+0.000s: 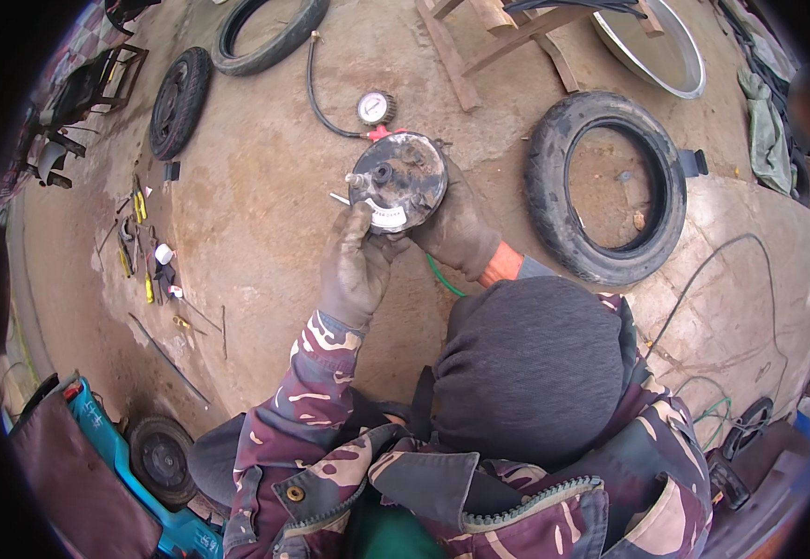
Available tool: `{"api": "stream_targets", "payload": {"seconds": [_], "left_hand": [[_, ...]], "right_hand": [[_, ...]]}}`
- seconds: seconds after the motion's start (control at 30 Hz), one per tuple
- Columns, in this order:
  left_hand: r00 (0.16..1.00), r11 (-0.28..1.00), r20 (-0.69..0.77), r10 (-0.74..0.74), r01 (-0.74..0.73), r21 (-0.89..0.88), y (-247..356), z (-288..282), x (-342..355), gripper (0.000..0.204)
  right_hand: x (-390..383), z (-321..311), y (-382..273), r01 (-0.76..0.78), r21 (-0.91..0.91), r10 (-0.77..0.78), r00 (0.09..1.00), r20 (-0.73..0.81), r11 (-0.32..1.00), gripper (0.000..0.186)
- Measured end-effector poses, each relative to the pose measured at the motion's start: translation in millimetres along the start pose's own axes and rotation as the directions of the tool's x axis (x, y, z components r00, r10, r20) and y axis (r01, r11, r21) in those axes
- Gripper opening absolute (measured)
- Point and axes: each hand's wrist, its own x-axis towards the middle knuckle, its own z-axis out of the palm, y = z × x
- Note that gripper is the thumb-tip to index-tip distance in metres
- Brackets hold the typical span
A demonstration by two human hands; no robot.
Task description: The person sits on the ground and works on a brake assembly, using a wrench and a long metal rod to adjust and tighten components. They repeatedly insert and remove the rod, rotate the assembly, and manipulate small parts with gloved hands.
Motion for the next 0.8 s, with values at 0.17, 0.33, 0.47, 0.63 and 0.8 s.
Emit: {"api": "stream_targets", "payload": {"seconds": [0.17,0.33,0.47,0.63,0.8], "left_hand": [[1.000,0.997,-0.004,-0.010,0.010,-0.079,1.0,5.7,2.1,0.029],[0.984,0.962,-0.145,0.098,-0.057,0.265,15.7,10.5,1.7,0.040],[0.994,0.936,-0.098,0.045,-0.008,0.351,24.9,-0.5,3.1,0.044],[0.989,0.704,-0.132,0.070,0.045,0.709,31.8,-59.1,-4.3,0.052],[0.893,-0.217,-0.346,0.287,0.413,0.885,2.7,-158.7,-71.2,0.053]], "right_hand": [[1.0,-5.5,0.9,0.113,-0.511,-0.093,0.994,0.064,0.852,0.062],[-2.6,-8.1,-8.7,-0.262,0.197,0.260,0.965,0.039,0.945,0.090],[8.6,-7.2,-3.5,-0.330,0.118,0.311,0.938,0.153,0.937,0.077],[22.5,-1.3,-5.6,-0.287,0.133,0.287,0.958,0.016,0.949,0.071],[35.4,5.7,-8.3,-0.296,0.182,0.296,0.955,0.028,0.938,0.071]]}}
